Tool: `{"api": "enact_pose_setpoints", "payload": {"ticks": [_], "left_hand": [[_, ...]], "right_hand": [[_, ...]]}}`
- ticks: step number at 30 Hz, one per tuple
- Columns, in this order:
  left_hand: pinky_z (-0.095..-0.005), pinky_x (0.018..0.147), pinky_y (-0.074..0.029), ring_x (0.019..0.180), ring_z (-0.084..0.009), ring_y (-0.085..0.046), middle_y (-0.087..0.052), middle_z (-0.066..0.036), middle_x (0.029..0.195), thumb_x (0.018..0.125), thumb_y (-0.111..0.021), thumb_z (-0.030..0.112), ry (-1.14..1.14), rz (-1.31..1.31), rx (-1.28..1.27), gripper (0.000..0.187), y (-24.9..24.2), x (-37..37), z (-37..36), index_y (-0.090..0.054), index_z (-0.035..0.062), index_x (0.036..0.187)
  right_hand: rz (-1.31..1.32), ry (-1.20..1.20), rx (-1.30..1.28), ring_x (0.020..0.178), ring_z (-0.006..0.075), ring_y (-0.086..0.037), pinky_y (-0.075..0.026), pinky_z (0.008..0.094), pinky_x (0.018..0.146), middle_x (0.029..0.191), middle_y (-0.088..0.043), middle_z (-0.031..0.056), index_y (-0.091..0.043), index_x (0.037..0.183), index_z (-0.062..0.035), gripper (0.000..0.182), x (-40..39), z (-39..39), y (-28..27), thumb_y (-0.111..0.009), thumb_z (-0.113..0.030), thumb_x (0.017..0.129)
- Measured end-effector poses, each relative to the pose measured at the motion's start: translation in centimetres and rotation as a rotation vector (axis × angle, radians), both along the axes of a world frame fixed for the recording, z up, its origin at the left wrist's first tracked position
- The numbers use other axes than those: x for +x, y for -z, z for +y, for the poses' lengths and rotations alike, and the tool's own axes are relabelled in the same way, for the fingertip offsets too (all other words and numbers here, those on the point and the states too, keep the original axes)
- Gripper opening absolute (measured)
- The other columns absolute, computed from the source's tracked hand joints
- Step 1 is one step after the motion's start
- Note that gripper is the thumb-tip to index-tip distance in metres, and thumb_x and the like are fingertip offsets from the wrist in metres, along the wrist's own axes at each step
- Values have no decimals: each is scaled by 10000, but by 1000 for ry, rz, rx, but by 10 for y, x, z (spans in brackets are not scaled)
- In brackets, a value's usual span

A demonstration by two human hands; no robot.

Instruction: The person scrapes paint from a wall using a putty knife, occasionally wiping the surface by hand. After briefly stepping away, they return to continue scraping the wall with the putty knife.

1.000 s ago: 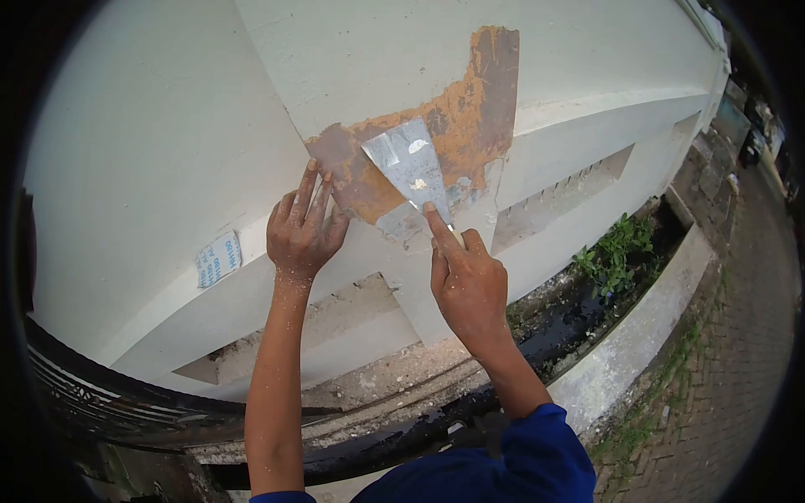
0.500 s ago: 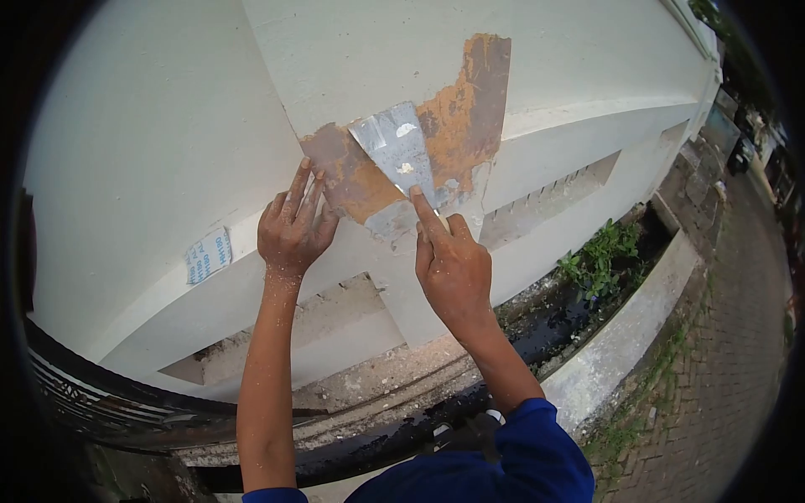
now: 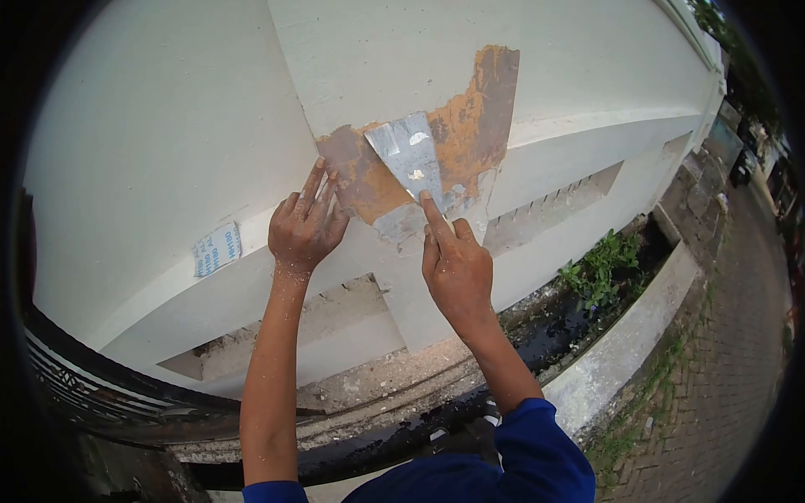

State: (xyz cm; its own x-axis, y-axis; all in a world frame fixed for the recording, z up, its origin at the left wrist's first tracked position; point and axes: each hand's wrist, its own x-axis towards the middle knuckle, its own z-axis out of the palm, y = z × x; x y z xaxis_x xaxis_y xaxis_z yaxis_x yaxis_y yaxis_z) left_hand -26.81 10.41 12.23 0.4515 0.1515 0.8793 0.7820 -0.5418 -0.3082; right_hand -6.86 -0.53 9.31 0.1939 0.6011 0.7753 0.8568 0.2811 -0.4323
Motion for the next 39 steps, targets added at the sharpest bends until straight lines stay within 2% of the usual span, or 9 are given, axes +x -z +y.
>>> {"api": "enact_pose_setpoints", "payload": {"ticks": [6, 9, 15, 18, 20, 26, 29, 32, 39], "left_hand": [[-207, 540, -497, 568, -137, -581, -563, 4, 1331, 717, -649, 180, -41, 19, -5, 373, 1, -1, -1, -692, 117, 1081], [-231, 599, -525, 663, -168, -621, -578, -23, 1312, 706, -672, 158, -16, 43, -6, 444, 2, -2, 1, -659, 105, 1146], [-341, 855, -491, 1080, -244, -543, -532, -1, 1363, 756, -647, 243, -112, 39, 11, 415, -1, 2, -4, -655, 142, 1159], [-347, 928, -458, 1155, -248, -491, -488, -35, 1402, 739, -668, 244, -124, 53, 4, 482, 1, 3, -2, -627, 120, 1203], [-347, 926, -459, 1158, -248, -487, -496, -32, 1395, 742, -668, 247, -126, 52, 17, 478, 1, 3, -2, -628, 120, 1202], [-340, 911, -462, 1165, -252, -480, -530, -15, 1363, 735, -667, 244, -146, 61, 35, 463, -2, 2, -2, -642, 116, 1180], [-335, 899, -469, 1153, -248, -492, -539, -8, 1354, 733, -662, 241, -140, 71, 21, 459, 1, 3, -4, -646, 114, 1174], [-335, 881, -478, 1118, -243, -518, -540, -8, 1353, 733, -662, 241, -129, 64, 21, 459, 0, 5, -4, -645, 108, 1172], [-327, 843, -491, 1051, -240, -559, -527, -14, 1368, 726, -671, 228, -108, 60, 17, 481, 1, 3, 0, -630, 106, 1189]], "right_hand": [[29, -36, -56, 491, 222, -501, -423, 362, 457, 666, -502, 99, -563, 1303, -167, 463, 6, -11, 8, -610, -54, 857], [24, -35, -78, 496, 216, -501, -422, 357, 461, 666, -502, 98, -564, 1302, -159, 453, 9, -13, 7, -607, -58, 862], [97, -103, 8, 493, 210, -487, -412, 359, 459, 665, -502, 93, -554, 1311, -134, 450, 11, 0, 32, -602, -60, 869], [87, -110, 80, 491, 199, -481, -406, 357, 456, 656, -500, 90, -554, 1312, -130, 452, 8, 16, 33, -601, -58, 869], [83, -120, 107, 490, 191, -478, -402, 354, 453, 651, -499, 88, -556, 1312, -134, 458, 5, 27, 15, -603, -50, 864], [80, -135, 43, 489, 189, -484, -402, 348, 444, 636, -502, 89, -561, 1307, -132, 484, 10, 14, 17, -617, -25, 838], [29, -116, 118, 489, 184, -491, -409, 340, 441, 633, -511, 88, -574, 1295, -132, 475, 5, 25, -11, -620, -19, 835], [51, -140, 15, 492, 193, -494, -413, 337, 443, 630, -517, 96, -577, 1290, -128, 471, 11, 3, -4, -619, -17, 834], [67, -154, 44, 503, 199, -490, -408, 349, 452, 591, -505, 107, -566, 1298, -112, 465, 7, 15, -1, -615, -30, 843]]}}
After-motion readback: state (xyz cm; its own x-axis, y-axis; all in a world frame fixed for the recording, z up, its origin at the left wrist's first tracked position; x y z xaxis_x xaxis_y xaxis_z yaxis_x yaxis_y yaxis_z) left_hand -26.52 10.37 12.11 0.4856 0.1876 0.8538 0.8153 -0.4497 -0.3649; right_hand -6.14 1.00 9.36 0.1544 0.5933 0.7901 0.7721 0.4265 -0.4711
